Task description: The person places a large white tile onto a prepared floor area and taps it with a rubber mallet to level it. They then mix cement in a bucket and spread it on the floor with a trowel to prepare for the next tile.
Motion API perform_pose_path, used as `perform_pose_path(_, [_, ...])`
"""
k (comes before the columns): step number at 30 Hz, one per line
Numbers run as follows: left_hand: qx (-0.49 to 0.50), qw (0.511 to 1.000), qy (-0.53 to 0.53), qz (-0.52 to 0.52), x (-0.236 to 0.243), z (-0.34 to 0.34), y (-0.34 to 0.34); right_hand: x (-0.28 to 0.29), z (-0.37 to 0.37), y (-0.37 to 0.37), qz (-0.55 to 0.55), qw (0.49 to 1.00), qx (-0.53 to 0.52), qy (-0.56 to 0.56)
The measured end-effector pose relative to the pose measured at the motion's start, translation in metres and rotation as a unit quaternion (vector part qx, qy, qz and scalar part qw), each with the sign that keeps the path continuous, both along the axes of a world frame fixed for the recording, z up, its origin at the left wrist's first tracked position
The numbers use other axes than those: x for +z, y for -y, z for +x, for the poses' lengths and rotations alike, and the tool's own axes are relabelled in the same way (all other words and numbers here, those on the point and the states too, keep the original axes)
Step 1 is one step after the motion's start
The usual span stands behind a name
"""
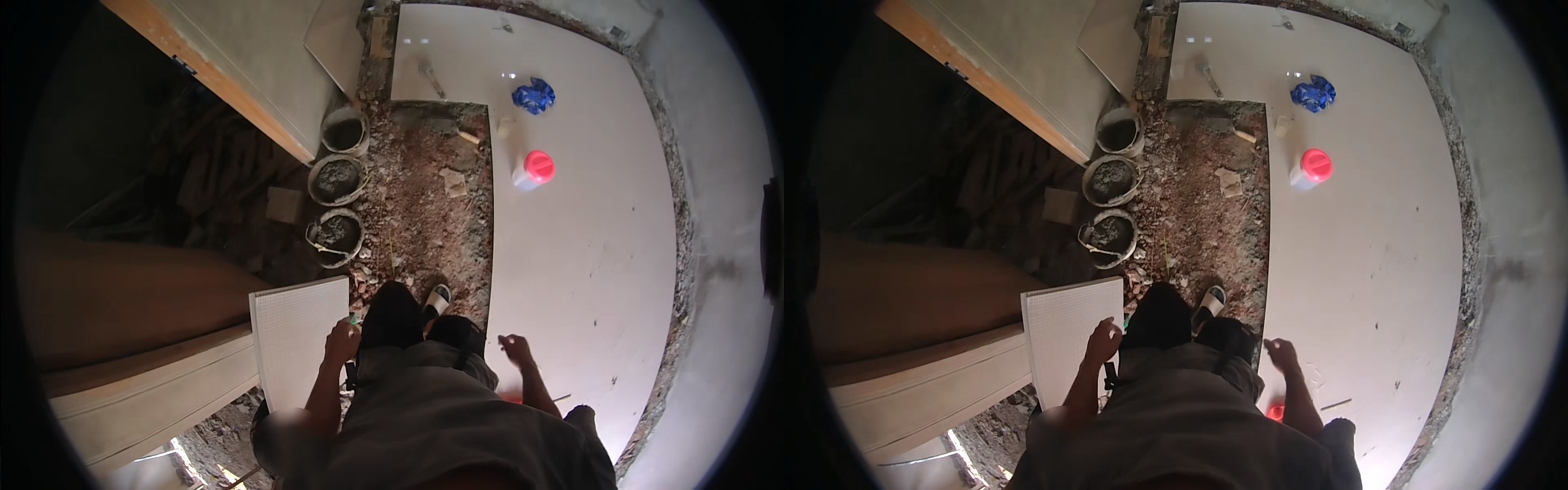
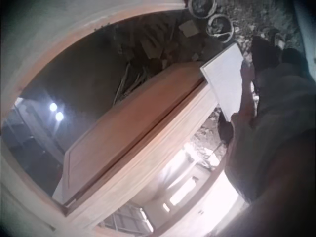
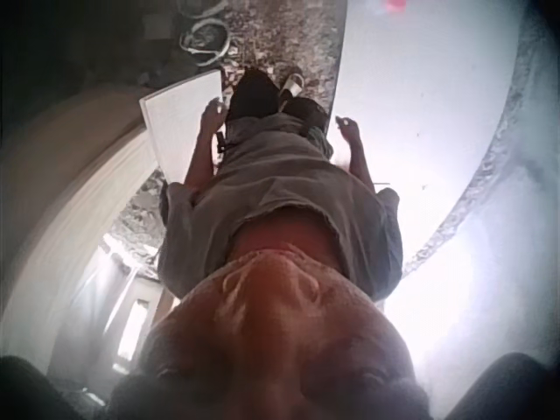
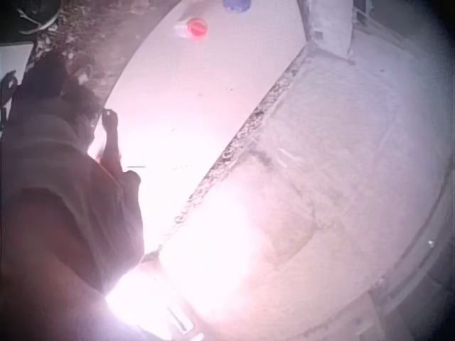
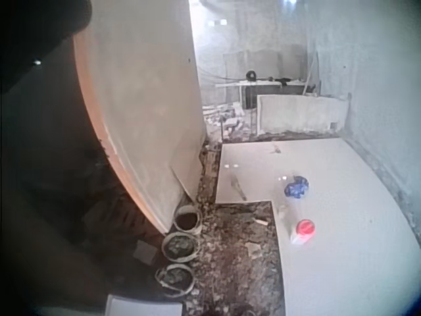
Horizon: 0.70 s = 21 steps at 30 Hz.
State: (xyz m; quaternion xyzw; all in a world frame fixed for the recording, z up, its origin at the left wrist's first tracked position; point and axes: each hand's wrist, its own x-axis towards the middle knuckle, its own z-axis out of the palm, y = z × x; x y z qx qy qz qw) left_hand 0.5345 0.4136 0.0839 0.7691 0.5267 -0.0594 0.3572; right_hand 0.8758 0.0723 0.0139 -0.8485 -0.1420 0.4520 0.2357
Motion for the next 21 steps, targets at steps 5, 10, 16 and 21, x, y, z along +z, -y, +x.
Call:
perform_pose_path(5, [-0.223,0.962,-0.149,-0.054,0.021,0.133,-0.085,0.037,0.018,-0.069,-0.016,0.997,0.029,-0.063])
perform_pose_path(10, [-0.285,0.947,-0.145,-0.037,-0.029,0.229,-0.176,0.016,0.055,-0.141,-0.068,0.996,-0.021,-0.056])
perform_pose_path(16, [-0.353,0.926,-0.131,-0.039,-0.074,0.328,-0.313,-0.002,0.132,-0.278,-0.098,0.989,-0.056,-0.1])
perform_pose_path(21, [-0.387,0.913,-0.118,-0.053,-0.083,0.358,-0.399,0.053,0.187,-0.392,-0.059,0.993,-0.036,0.094])
